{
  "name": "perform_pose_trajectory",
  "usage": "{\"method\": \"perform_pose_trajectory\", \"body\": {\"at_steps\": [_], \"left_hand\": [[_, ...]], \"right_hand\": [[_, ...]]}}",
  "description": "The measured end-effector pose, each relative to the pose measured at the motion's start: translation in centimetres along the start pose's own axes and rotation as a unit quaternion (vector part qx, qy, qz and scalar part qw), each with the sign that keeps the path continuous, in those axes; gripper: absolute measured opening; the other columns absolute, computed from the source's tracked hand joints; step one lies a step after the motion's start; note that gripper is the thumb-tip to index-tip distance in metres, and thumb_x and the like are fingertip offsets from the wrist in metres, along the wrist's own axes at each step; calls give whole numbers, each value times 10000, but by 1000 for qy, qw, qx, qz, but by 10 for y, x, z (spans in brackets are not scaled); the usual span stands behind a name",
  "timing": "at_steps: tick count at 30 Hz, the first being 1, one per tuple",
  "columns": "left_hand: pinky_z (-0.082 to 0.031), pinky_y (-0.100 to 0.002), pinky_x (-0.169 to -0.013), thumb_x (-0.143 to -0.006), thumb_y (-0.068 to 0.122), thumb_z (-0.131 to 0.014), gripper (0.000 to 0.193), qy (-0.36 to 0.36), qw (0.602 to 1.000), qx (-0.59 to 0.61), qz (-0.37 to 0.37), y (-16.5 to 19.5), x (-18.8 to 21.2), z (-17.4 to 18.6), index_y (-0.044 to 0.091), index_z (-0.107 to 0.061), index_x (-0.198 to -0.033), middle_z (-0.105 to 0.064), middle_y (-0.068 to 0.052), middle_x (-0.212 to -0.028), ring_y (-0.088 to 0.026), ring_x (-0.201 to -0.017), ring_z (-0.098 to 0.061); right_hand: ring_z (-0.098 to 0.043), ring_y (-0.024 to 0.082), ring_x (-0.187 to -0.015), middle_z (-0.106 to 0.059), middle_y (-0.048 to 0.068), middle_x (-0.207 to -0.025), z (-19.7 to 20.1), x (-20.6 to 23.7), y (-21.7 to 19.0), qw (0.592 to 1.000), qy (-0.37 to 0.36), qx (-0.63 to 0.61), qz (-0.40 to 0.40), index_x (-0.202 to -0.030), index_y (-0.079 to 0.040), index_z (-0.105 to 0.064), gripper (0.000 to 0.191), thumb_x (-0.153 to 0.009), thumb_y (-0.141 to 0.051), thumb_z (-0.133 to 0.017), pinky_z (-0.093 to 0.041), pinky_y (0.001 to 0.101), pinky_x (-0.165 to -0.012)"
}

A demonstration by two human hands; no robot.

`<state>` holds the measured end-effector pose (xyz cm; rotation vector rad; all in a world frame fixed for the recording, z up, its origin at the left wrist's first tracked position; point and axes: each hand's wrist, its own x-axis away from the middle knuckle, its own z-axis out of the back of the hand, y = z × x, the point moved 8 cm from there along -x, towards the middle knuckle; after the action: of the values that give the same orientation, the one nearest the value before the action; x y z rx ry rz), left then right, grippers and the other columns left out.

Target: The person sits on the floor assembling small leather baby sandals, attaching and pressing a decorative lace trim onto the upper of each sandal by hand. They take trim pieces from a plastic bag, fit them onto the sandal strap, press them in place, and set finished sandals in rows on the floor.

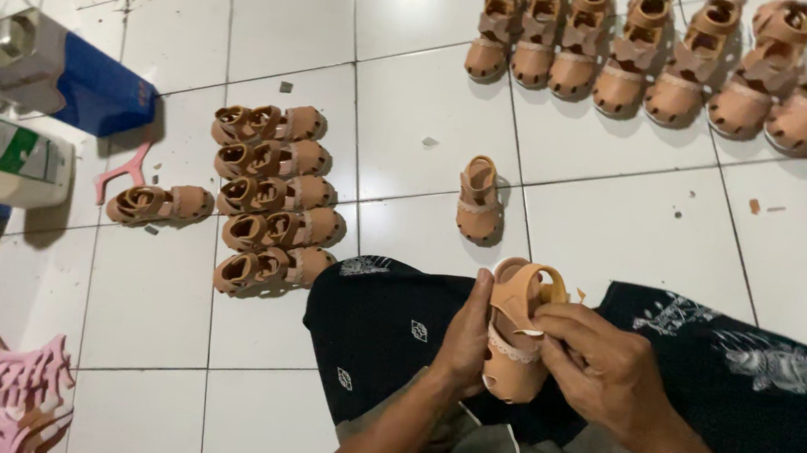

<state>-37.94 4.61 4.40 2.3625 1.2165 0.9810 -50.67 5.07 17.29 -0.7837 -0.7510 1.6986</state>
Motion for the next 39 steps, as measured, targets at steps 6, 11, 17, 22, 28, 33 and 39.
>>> {"method": "perform_pose_trajectory", "body": {"at_steps": [6,11,17,22,28,33,39], "left_hand": [[-484,-301,-795,-1070,646,-343,741,70,961,-174,-204,43,-1,2,2,-549,-1372,-645,-96,-1127,-155,-951,-610],[-521,-324,-953,-1049,670,-315,776,53,912,-260,-312,74,20,-19,9,-475,-1424,-611,-115,-1247,-179,-1131,-614],[-525,-348,-949,-1058,641,-311,749,90,916,-242,-307,77,22,-8,8,-501,-1409,-620,-144,-1240,-199,-1116,-622],[-560,-418,-950,-1060,631,-290,754,19,992,-57,-112,36,5,7,-2,-536,-1388,-655,-201,-1265,-290,-1126,-667],[-552,-440,-1012,-1147,677,-184,824,-182,964,193,1,17,7,-14,-4,-523,-1465,-648,-244,-1316,-348,-1171,-662],[-540,-441,-1042,-1131,657,-184,807,-142,982,127,-1,14,5,-12,2,-510,-1471,-638,-233,-1336,-325,-1197,-653],[-551,-431,-1026,-1067,639,-171,791,-24,993,98,-65,9,-1,13,30,-509,-1442,-668,-197,-1290,-289,-1170,-666]], "right_hand": [[-653,256,-1145,-602,200,-1355,8,-12,-16,996,78,-41,15,-1319,17,-578,578,-792,-117,-773,-593,339,-822],[-650,307,-1204,-614,257,-1337,-13,-26,0,990,81,-58,-97,-1429,46,-468,744,-799,-168,-802,-583,413,-941],[-746,238,-1037,-720,197,-1162,-20,-18,5,986,93,-54,-128,-1388,22,-549,665,-810,-194,-797,-624,341,-881],[-757,162,-839,-764,110,-970,-8,1,-13,986,112,46,-115,-1334,-12,-614,635,-775,-198,-852,-624,307,-733],[-739,123,-865,-765,81,-973,5,23,-18,987,135,-11,-83,-1292,-13,-661,405,-908,-103,-755,-609,274,-756],[-724,134,-935,-754,108,-1053,-2,24,-8,989,120,-60,-56,-1250,-1,-681,361,-912,-113,-743,-600,276,-785],[-736,159,-986,-728,110,-1137,-60,21,49,967,-31,-143,-210,-1430,-28,-455,620,-914,-275,-694,-607,296,-809]]}}
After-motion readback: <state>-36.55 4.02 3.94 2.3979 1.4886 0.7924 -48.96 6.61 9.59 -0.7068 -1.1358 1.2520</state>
